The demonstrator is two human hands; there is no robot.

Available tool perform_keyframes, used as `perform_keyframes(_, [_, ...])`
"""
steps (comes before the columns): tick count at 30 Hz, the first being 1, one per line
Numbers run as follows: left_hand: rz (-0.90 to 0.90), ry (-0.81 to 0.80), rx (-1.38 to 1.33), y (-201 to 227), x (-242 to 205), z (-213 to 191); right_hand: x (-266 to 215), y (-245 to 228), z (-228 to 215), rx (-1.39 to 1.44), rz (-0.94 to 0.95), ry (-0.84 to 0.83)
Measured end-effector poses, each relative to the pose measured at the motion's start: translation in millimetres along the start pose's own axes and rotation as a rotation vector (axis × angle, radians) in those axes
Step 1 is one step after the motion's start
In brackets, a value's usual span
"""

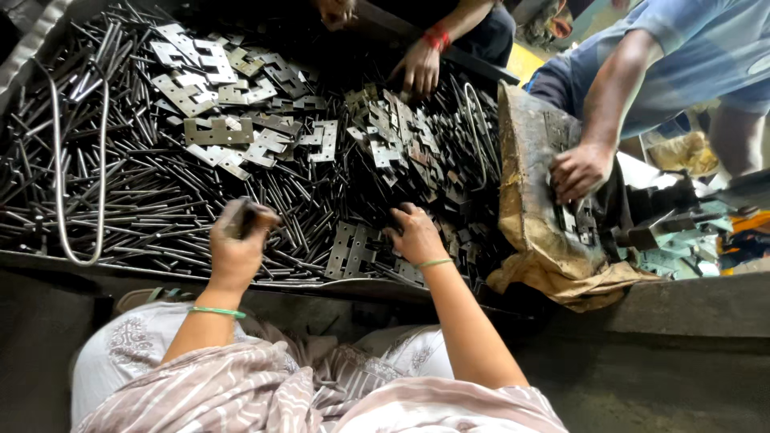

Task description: The person sits on the floor and sorts small metal brackets and rods from a large bin, picking up items by hand and placing them into a separate pile. Other workers are visible nearby performing similar sorting tasks.

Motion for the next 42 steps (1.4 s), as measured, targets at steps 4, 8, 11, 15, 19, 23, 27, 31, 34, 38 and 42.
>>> perform_keyframes(4, [-0.349,0.414,-0.750,-22.0,2.7,-17.9,9.2,-2.2,30.8,-0.087,0.070,0.053])
perform_keyframes(8, [-0.474,0.450,-0.870,-23.6,7.0,-19.1,27.9,-4.9,56.0,-0.269,-0.065,0.046])
perform_keyframes(11, [-0.496,0.285,-0.835,-14.6,1.7,-13.1,36.6,-9.2,59.0,-0.316,-0.076,0.080])
perform_keyframes(15, [-0.537,0.083,-0.943,1.6,-3.7,0.3,30.3,-25.0,34.9,-0.292,-0.125,0.196])
perform_keyframes(19, [-0.688,0.029,-1.014,11.8,-8.7,34.2,2.4,-53.1,-6.0,0.197,0.066,0.383])
perform_keyframes(23, [-0.758,-0.020,-1.258,5.4,-18.9,69.0,-30.4,-98.1,-26.3,0.505,-0.144,0.500])
perform_keyframes(27, [-0.637,0.114,-1.350,-10.9,-25.8,84.8,-56.6,-128.4,-27.5,0.404,-0.331,0.286])
perform_keyframes(31, [-0.660,-0.021,-0.936,-18.1,-40.4,102.5,-63.5,-115.2,-24.8,0.318,-0.255,0.293])
perform_keyframes(34, [-0.490,-0.228,-0.141,-10.8,-35.8,109.7,-57.2,-71.4,-33.4,0.471,0.032,0.298])
perform_keyframes(38, [-0.233,-0.425,0.994,-3.6,-33.2,110.4,-48.2,30.5,-59.9,0.315,0.093,0.616])
perform_keyframes(42, [-0.395,-0.529,1.145,-4.4,-26.5,109.1,-43.8,156.3,-89.9,-0.291,0.257,0.736])
Point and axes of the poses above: each hand's wrist, its own x-axis towards the middle knuckle, its own z-axis out of the palm, y = z × x, the point moved 1 cm from there along x, towards the middle knuckle, and after that the axes turned 3 degrees about -y, right-handed, at the moved point
